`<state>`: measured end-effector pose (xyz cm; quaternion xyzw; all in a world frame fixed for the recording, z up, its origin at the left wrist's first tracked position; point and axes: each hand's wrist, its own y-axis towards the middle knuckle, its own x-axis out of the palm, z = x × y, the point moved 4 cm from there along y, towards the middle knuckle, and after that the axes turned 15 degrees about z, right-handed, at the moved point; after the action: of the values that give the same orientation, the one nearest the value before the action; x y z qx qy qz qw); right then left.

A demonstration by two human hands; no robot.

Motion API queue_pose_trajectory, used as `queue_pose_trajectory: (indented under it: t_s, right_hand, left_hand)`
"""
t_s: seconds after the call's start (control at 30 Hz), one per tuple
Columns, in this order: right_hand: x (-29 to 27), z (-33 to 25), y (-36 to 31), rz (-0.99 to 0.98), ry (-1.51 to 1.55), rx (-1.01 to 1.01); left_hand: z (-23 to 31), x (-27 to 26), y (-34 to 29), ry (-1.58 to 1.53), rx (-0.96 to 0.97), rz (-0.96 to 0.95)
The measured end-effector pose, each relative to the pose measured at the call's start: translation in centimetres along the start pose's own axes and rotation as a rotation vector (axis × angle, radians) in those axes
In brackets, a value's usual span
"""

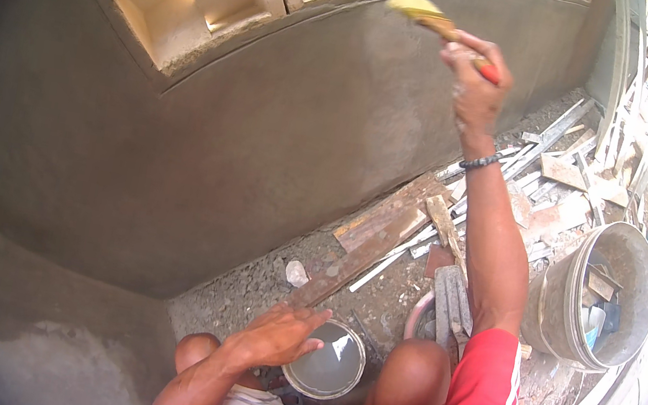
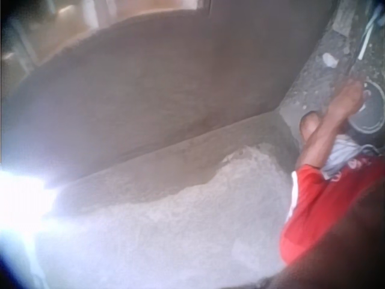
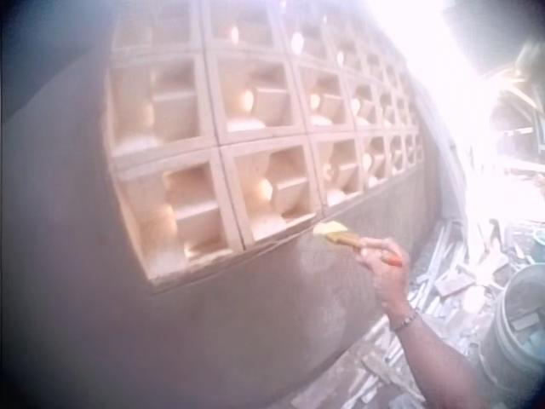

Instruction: The person smooths a freshly plastered wall using a sponge and then applies a liquid with a brush. The person works on a curved wall section with decorative blocks, repeatedly rubbing the surface and brushing the edges.

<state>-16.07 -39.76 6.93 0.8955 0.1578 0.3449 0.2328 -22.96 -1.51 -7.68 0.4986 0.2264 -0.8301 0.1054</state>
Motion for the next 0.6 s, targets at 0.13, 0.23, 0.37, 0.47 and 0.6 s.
queue_pose_trajectory:
  t_s: [0.13, 0.23, 0.37, 0.47, 0.6]
  right_hand:
    - [-3.6, -1.1, 1.9, 0.215, 0.047, -0.019]
    - [-3.2, -2.1, -0.5, 0.168, 0.074, 0.074]
    - [-1.3, -4.3, -4.1, -0.004, 0.148, 0.146]
    - [2.3, -6.5, -7.8, -0.152, 0.129, 0.126]
    - [5.9, -8.2, -11.4, -0.325, 0.191, 0.079]
  left_hand:
    - [-0.6, 0.0, 0.0, -0.004, 0.008, 0.042]
    - [-1.1, -0.2, -0.2, -0.037, -0.003, 0.048]
    - [-1.8, 0.8, 0.0, -0.043, 0.019, 0.083]
    - [-2.3, 1.6, 0.0, -0.067, 0.023, 0.093]
    - [-2.2, 0.6, 0.4, -0.068, -0.051, 0.005]
